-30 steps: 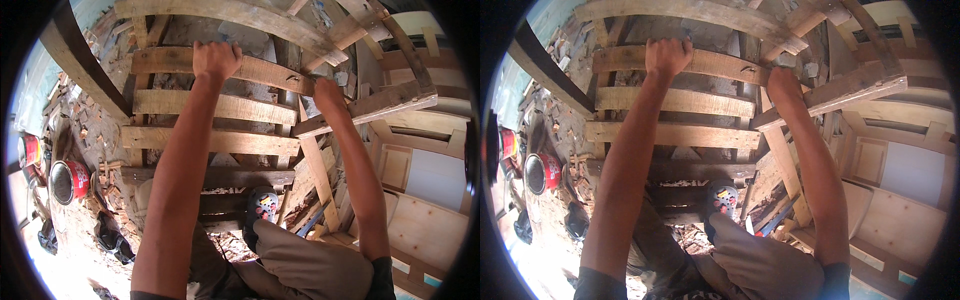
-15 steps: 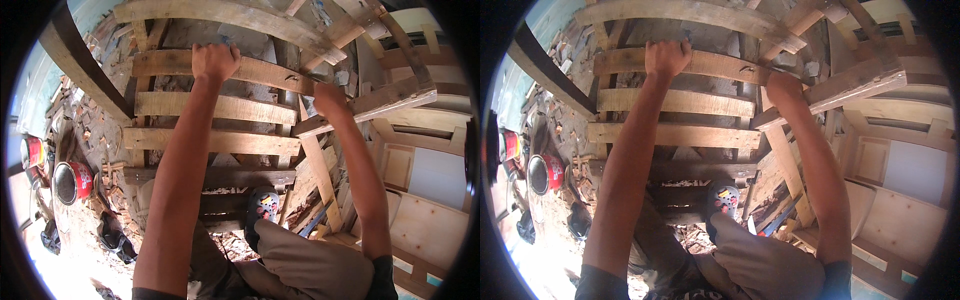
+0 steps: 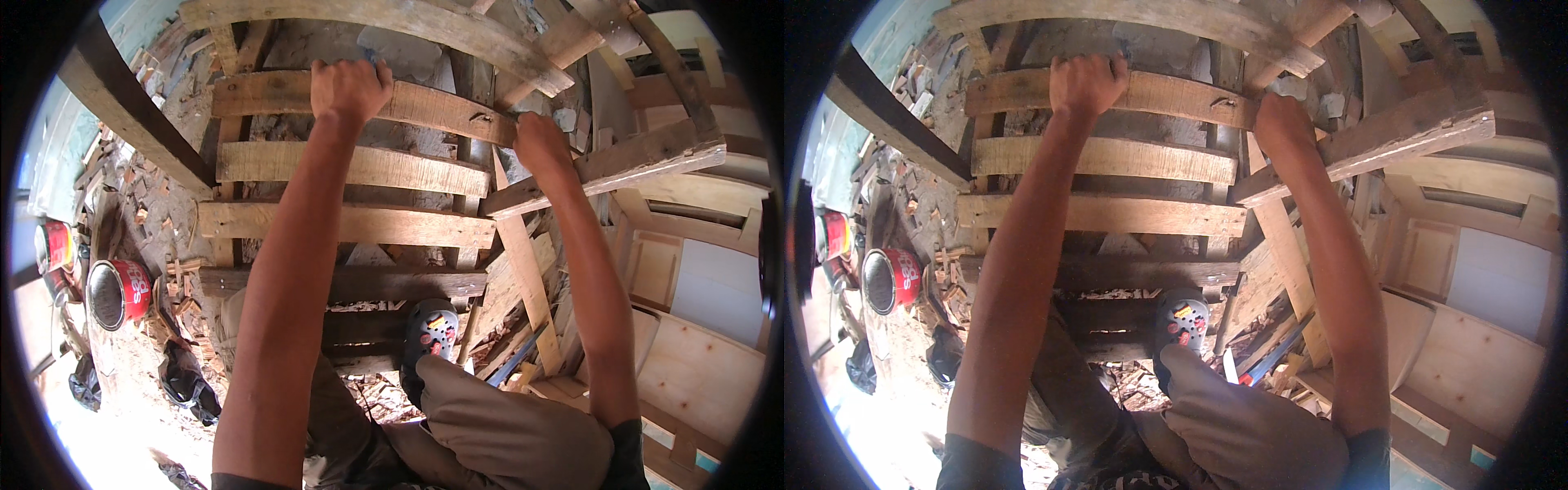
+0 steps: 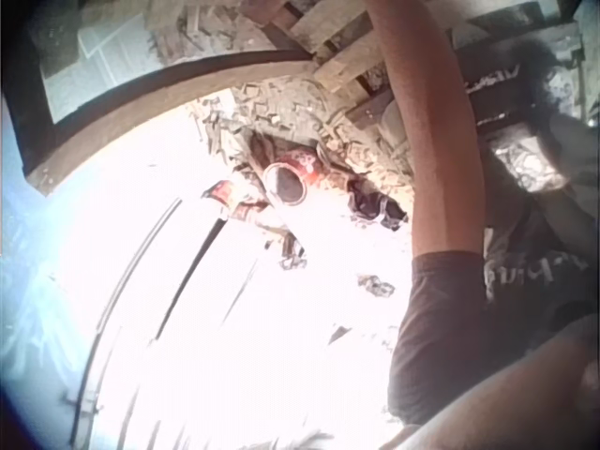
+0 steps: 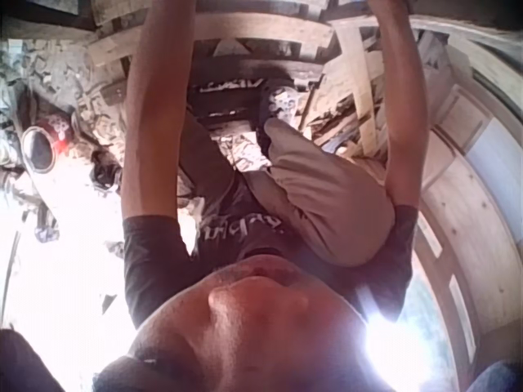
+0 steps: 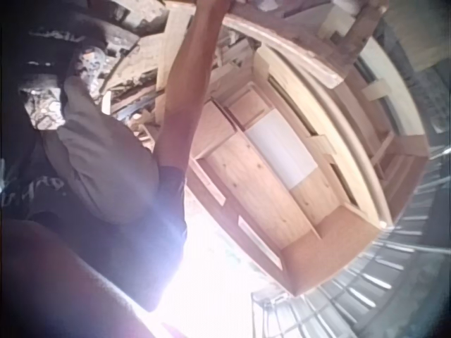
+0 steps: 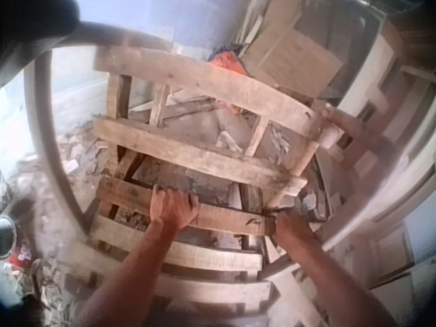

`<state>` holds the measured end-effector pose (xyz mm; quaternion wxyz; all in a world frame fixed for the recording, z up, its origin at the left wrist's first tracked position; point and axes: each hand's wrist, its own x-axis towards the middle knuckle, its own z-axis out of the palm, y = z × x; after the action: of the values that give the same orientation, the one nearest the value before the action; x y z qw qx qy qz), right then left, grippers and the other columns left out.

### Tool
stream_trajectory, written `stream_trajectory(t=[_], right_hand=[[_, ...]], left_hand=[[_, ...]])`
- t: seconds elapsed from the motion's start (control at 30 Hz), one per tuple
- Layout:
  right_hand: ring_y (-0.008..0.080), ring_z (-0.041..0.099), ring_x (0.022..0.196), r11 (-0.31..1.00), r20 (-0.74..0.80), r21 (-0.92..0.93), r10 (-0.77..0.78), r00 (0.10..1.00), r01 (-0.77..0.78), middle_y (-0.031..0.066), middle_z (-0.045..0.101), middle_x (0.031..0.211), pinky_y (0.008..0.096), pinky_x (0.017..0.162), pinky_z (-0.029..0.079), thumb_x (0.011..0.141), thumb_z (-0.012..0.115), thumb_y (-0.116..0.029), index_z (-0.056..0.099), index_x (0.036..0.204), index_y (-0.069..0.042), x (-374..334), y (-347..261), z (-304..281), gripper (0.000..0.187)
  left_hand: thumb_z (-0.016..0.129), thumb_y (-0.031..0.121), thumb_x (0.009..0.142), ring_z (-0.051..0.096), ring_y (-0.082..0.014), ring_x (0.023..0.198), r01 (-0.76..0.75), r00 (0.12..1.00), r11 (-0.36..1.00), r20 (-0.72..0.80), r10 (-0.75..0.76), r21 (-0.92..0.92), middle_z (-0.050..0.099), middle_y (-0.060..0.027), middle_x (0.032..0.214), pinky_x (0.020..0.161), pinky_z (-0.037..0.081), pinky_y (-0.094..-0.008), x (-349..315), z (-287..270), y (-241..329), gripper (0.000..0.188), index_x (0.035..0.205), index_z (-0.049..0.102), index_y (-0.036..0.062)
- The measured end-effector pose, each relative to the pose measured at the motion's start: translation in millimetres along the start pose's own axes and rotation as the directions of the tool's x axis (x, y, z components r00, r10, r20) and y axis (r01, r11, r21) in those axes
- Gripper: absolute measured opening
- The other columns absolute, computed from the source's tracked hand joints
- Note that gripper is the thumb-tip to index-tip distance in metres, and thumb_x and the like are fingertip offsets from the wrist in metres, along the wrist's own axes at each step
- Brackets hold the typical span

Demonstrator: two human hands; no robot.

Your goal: The person sits on the floor and uses a hammer to pry apart and break a wooden pallet into smaller pieces. They repeatedly strike and lever the slats to separate them from the frame.

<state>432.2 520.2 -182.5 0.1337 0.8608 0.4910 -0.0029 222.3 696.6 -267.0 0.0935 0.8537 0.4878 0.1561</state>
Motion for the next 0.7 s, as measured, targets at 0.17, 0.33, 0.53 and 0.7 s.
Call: stream_trajectory(t=[0.17,0.33,0.53,0.7], right_hand=[[0.0433,0.068,0.096,0.999,0.037,-0.014,-0.036,0.999,0.036,0.0274,0.07,0.099,0.0513,0.085,0.055,0.089,0.054,-0.006,0.071,0.094,0.002,-0.7,1.8,4.4,0.019],[0.0383,0.071,0.094,0.955,0.207,-0.241,-0.126,0.97,0.175,0.0241,0.072,0.097,0.0486,0.081,0.057,0.091,0.053,-0.01,0.073,0.097,0.0,-24.8,-6.3,-10.0,0.024],[0.0396,0.071,0.093,0.984,0.085,-0.174,-0.029,0.996,0.044,0.0245,0.072,0.093,0.0489,0.081,0.057,0.085,0.061,-0.008,0.073,0.09,0.0,-16.7,-3.3,-13.6,0.015],[0.0438,0.069,0.093,0.998,-0.011,-0.043,-0.042,0.999,0.041,0.0269,0.07,0.094,0.0518,0.082,0.056,0.086,0.058,-0.006,0.071,0.094,0.002,-8.1,-2.5,-10.6,0.017]], left_hand=[[0.04,0.039,0.098,0.072,-0.0309,0.078,-0.02,1.0,1.0,0.004,0.02,0.02,0.073,-0.0168,0.079,0.097,0.042,-0.0459,0.8,0.4,0.4,0.053,0.074,0.075,0.0083],[0.04,0.038,0.097,0.072,-0.0307,0.077,0.01,0.999,1.0,0.033,-0.009,-0.027,0.073,-0.0169,0.079,0.099,0.042,-0.0467,3.0,-0.3,-0.7,0.052,0.075,0.076,0.0081],[0.04,0.038,0.097,0.072,-0.0314,0.081,0.02,0.996,0.999,0.084,-0.016,-0.047,0.073,-0.018,0.082,0.103,0.041,-0.0462,2.9,-3.8,2.5,0.052,0.076,0.076,0.0072],[0.04,0.039,0.097,0.072,-0.0322,0.083,0.009,0.998,1.0,0.056,-0.008,-0.019,0.074,-0.0184,0.084,0.104,0.041,-0.0472,1.4,-4.1,-1.0,0.051,0.08,0.077,0.0071]])
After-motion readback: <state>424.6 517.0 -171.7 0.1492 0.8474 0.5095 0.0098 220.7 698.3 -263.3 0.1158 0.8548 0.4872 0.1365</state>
